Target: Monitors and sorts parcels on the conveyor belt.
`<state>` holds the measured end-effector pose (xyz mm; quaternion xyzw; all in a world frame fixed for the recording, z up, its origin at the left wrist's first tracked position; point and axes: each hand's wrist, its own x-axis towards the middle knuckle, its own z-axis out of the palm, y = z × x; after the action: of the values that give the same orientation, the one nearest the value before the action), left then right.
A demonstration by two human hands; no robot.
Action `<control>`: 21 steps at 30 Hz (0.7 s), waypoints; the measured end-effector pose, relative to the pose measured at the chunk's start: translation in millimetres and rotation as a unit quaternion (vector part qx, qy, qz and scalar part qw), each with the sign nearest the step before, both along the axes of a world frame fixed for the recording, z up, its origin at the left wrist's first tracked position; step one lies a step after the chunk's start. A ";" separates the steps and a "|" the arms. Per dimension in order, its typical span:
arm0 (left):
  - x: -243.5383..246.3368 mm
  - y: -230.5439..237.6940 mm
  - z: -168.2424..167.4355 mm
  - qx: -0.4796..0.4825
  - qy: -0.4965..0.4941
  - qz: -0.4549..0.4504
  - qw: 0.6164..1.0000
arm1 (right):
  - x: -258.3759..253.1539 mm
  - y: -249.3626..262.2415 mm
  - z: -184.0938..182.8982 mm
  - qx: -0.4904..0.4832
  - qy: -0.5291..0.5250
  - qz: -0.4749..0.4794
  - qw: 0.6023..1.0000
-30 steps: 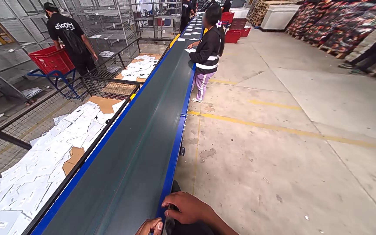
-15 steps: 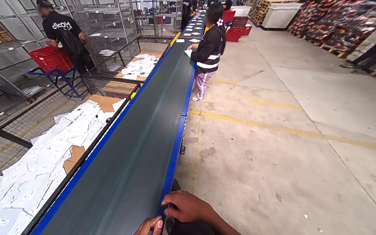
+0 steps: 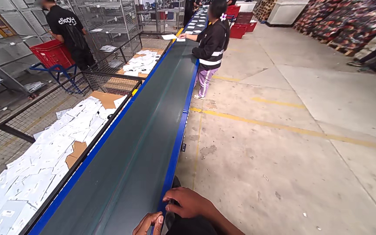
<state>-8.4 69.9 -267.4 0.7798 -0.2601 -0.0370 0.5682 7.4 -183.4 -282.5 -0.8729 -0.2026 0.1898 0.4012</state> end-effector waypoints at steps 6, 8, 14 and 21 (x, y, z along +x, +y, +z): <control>-0.6 0.4 0.7 0.000 -0.001 0.001 1.000 | -0.1 0.4 -0.6 -0.006 0.000 0.001 1.000; -0.7 0.4 1.7 0.002 0.002 0.001 1.000 | -0.7 0.7 -1.4 0.001 -0.004 -0.002 1.000; -0.3 -0.2 1.3 0.001 0.008 0.002 1.000 | 0.1 -0.1 -1.9 0.001 -0.001 -0.003 1.000; 0.0 0.0 -0.5 0.003 0.007 0.002 1.000 | 1.3 -1.4 -2.3 -0.004 0.001 -0.003 1.000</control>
<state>-8.4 69.8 -267.9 0.7821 -0.2545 -0.0420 0.5673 8.7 -184.9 -284.8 -0.8750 -0.1990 0.1906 0.3981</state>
